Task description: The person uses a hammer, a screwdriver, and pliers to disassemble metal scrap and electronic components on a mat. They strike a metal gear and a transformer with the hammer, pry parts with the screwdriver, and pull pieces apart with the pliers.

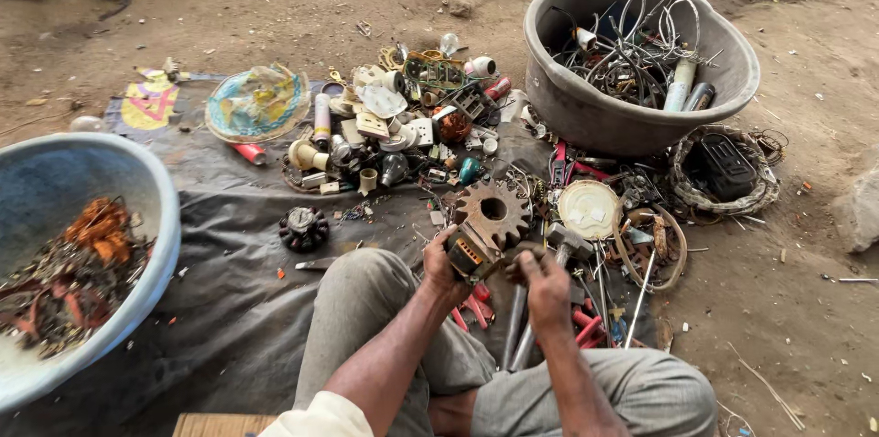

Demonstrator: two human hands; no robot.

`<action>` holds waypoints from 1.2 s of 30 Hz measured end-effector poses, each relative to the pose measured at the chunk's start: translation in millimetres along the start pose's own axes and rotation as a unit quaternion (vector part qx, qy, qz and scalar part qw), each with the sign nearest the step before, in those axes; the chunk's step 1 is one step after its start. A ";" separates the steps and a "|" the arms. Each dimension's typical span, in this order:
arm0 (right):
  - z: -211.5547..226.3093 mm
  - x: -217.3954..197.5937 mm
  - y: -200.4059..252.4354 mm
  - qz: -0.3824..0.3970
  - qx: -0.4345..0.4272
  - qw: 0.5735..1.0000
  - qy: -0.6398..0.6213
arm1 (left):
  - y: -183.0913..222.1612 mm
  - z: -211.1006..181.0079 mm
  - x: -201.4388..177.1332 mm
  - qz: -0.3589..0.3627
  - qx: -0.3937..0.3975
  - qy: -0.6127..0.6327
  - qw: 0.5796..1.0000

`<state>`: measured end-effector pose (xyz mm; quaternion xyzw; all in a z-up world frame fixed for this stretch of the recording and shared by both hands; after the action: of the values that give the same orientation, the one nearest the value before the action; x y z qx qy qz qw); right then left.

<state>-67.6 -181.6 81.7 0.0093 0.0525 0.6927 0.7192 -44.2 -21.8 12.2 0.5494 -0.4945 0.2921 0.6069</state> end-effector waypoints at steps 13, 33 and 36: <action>23.2 18.4 14.8 -0.110 -0.225 0.911 0.329 | -45.6 -0.5 -33.5 0.020 0.140 -0.266 0.954; -92.8 27.8 -40.6 0.034 0.173 0.955 -0.240 | -44.0 31.8 -34.2 -0.118 -0.044 -0.089 0.988; -94.8 24.6 -44.9 0.017 0.207 0.924 -0.321 | -48.9 34.0 -32.3 -0.088 -0.039 -0.100 0.990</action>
<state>-30.4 -164.5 -18.0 0.3802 -0.0390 0.6385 0.6680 -20.8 -59.3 -39.1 0.5934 -0.5129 0.1620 0.5988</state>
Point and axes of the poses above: each hand's wrist, its own y-axis away from the middle knuckle, its own x-axis out of the palm, z = x × y, the point moved 6 cm from there along -y, towards the middle knuckle
